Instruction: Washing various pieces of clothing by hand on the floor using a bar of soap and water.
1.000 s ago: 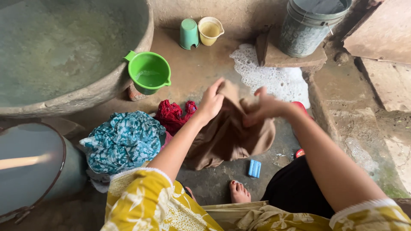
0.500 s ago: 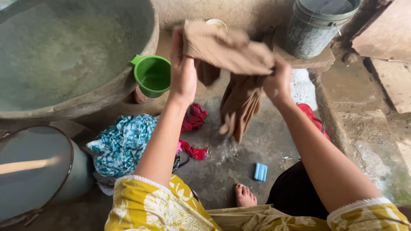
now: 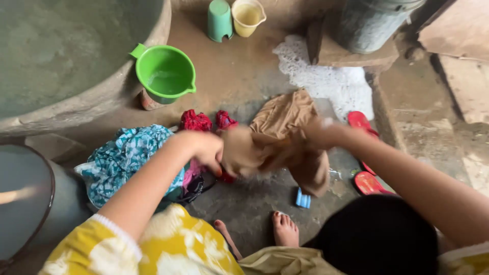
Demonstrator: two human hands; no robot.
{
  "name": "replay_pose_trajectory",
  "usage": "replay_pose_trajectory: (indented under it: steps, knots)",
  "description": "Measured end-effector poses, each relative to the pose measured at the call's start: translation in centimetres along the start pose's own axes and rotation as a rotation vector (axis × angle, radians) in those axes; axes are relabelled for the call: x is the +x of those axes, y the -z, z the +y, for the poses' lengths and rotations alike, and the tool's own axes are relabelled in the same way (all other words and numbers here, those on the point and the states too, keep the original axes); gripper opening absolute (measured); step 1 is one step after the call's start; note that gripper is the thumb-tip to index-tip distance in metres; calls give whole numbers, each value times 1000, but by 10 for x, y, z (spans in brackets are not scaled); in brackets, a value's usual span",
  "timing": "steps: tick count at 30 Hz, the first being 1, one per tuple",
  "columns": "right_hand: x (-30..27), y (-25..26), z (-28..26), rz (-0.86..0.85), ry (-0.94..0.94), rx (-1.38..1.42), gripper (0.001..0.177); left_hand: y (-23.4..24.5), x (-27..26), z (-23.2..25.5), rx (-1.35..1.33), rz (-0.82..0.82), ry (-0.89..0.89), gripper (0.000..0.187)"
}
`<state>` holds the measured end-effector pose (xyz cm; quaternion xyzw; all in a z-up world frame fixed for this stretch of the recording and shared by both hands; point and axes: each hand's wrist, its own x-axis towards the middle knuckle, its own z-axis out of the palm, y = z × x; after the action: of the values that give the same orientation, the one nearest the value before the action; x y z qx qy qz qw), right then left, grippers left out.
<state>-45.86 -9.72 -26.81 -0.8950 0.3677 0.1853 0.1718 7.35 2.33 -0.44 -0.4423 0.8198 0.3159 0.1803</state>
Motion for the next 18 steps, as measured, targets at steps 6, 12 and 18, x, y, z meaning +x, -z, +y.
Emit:
replay_pose_trajectory:
  steps: [6, 12, 18]
  knots:
    - [0, 50, -172, -118, -56, 322, 98, -123, 71, -58, -201, 336, 25, 52]
    - [-5, 18, -220, -170, -360, 406, 73, -168, 143, -24, -5, 681, -131, 75]
    - [9, 23, -146, 294, -488, 246, 20, -222, 233, -61, 245, 644, 135, 32]
